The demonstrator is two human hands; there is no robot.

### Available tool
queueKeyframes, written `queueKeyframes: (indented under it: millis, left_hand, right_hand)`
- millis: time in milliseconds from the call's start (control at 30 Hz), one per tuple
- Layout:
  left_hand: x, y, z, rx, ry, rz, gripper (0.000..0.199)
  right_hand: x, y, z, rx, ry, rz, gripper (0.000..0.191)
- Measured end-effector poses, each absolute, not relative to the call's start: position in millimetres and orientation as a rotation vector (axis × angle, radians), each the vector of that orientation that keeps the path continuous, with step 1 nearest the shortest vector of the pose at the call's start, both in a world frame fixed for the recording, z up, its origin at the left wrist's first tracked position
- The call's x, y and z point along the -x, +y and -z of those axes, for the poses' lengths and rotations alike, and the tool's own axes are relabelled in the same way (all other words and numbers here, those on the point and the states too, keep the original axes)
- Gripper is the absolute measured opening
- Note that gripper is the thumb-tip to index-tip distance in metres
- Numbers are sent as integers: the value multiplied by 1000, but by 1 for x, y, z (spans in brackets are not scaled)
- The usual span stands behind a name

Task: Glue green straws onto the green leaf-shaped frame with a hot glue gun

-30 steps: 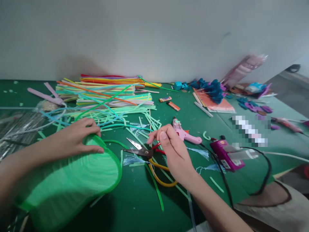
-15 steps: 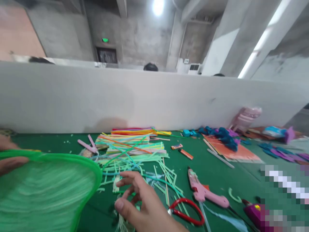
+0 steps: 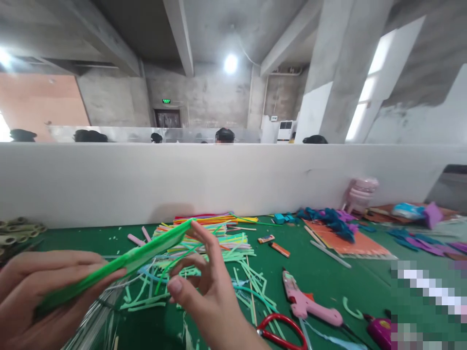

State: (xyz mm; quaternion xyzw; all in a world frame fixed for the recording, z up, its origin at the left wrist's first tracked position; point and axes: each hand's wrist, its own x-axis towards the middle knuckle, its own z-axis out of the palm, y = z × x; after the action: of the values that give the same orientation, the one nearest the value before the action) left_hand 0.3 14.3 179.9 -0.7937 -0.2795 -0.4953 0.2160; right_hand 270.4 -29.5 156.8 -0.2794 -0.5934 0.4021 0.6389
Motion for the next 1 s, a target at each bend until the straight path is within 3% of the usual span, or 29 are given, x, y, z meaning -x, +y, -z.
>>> queueKeyframes:
  millis: [100,233,333,567,1000]
  left_hand:
    - [-52,-12,-197,2099,-768,1551,18]
    - [-65,-15,-198,2268,-714,1568,11]
    - [-67,-9,-198,2306,-632,1567,13]
    - [-74,-11,-193,2335,-661,1559,12]
    - [-77,-16,-194,2420,-694,1553,13]
  right_hand:
    - [-283,-33,-160,743,-1368,-502,56]
    - [-303,-49,-176,871,-1544,67,24]
    - [-310,-58,-189,871,-1604,260,15]
    - [-308,-56,-194,850,-1680,-81,9]
    - [-306,-57,-194,834,-1666,-157,5]
